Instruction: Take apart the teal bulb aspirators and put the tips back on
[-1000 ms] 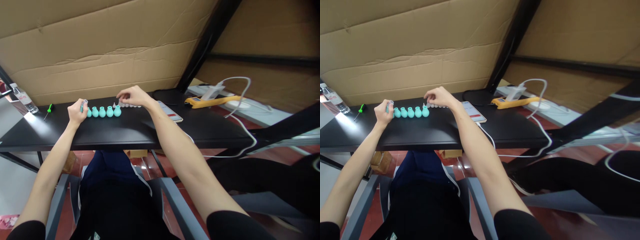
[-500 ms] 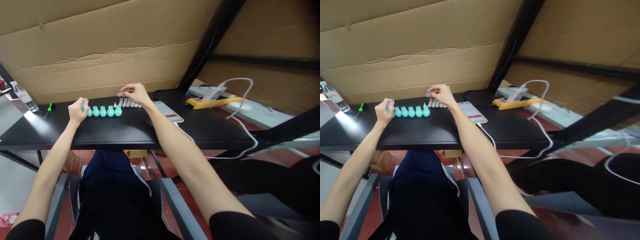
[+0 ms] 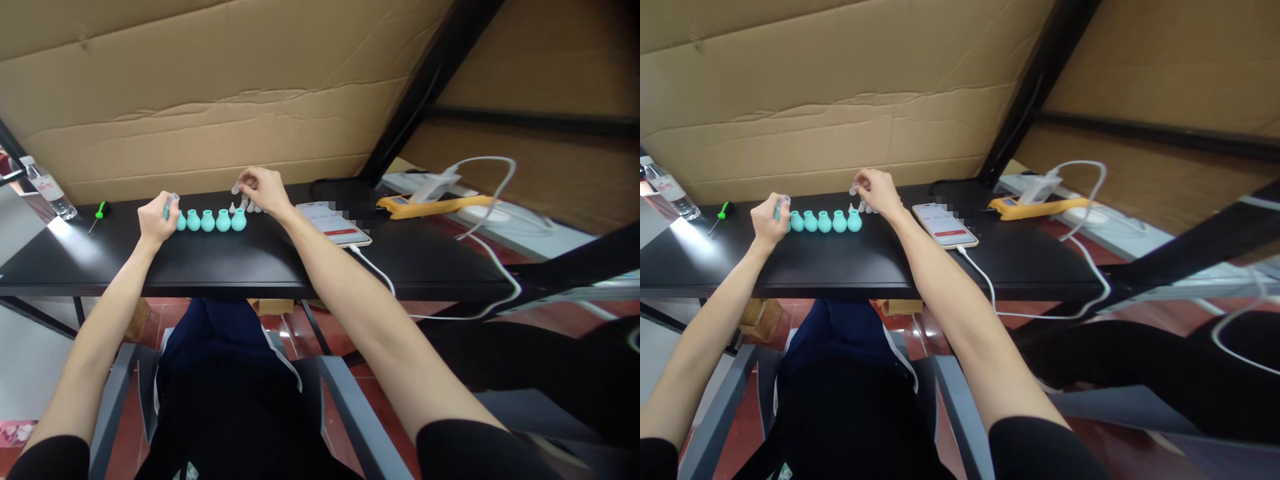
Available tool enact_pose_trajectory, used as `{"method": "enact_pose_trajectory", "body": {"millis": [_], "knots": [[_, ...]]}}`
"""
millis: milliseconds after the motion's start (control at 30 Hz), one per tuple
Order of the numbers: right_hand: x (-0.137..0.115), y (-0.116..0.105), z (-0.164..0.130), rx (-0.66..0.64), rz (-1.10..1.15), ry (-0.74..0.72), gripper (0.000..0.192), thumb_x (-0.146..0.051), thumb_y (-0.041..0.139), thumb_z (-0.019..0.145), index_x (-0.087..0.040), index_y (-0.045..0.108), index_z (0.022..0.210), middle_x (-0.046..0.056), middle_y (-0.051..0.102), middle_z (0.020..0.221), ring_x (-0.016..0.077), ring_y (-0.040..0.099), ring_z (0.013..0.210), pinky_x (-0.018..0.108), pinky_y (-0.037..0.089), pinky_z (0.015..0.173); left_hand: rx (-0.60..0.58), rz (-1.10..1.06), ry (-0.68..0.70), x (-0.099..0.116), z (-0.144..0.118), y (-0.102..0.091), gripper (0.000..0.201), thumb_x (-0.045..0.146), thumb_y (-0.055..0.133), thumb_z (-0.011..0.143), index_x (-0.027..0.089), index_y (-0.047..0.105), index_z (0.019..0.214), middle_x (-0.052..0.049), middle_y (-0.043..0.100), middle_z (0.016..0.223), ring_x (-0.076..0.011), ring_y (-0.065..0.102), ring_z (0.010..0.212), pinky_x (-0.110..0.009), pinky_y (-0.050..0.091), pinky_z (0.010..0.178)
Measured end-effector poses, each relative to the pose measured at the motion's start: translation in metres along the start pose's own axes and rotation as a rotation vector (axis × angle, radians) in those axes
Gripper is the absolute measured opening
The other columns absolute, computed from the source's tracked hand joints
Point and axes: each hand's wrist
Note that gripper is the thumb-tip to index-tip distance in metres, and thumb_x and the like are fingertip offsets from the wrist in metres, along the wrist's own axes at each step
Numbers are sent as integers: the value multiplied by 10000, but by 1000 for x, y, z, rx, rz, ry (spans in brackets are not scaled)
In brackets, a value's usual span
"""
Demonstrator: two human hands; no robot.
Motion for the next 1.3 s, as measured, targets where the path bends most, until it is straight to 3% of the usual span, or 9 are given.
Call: {"method": "enact_pose_trajectory", "body": {"millis": [133,300,467,767,867,1067,1200,1300], "knots": [[6,8,0,-52,-167,-43,147,-195,701,1104,-228,840,1140,179,876,1262,426,770,1232,640,614,1183,16,-8,8,0,-1,1,435,513,518,1217,222,780,1027,-64,805,820,-211,771,726,-332,501,709],[2,12,-3,-130,-328,-59,284,-250,617,1175,-211,897,1204,217,862,1331,472,688,1305,650,591,1130,10,-10,-14,1,0,1,477,567,494,1219,233,765,1013,-59,794,801,-208,755,707,-338,494,695],[-11,12,-7,-200,-418,-49,347,-221,598,1182,-183,936,1249,246,853,1418,498,663,1387,697,567,1172,13,-1,-9,4,1,0,518,593,456,1221,239,754,989,-65,797,790,-212,763,707,-338,502,689],[-20,9,-10,-260,-406,-20,329,-203,627,1167,-185,940,1269,234,825,1488,498,658,1449,682,541,1207,-24,-25,-23,5,1,-1,505,582,461,1221,233,770,1027,-88,841,865,-227,806,769,-344,546,729],[-18,7,-7,-212,-364,12,325,-232,618,1167,-190,922,1275,231,821,1502,494,669,1454,689,546,1231,-17,-32,-16,3,0,1,534,607,452,1232,232,773,1031,-88,843,867,-225,804,759,-345,541,722],[-24,-11,0,69,-219,34,461,-404,464,1248,-200,870,1331,262,840,1437,510,678,1434,755,526,1286,-32,-23,3,1,-1,4,691,738,362,1261,230,799,1092,-84,842,871,-212,801,753,-336,541,725],[-55,-28,-6,167,-111,-49,585,-579,383,1301,-238,858,1311,214,838,1375,465,697,1374,710,527,1288,-100,8,77,5,2,5,792,789,306,1272,218,837,1137,-107,862,900,-211,821,773,-328,532,710],[-85,-29,-17,80,-25,-233,584,-672,416,1296,-279,847,1280,153,844,1279,407,734,1279,619,567,1220,-193,35,165,10,3,4,806,841,349,1253,228,865,1162,-96,829,846,-212,800,735,-336,486,677]]}}
Point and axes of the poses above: each hand's wrist, its own z-axis towards the middle knuckle, its own y-axis out of the palm, x = y × z
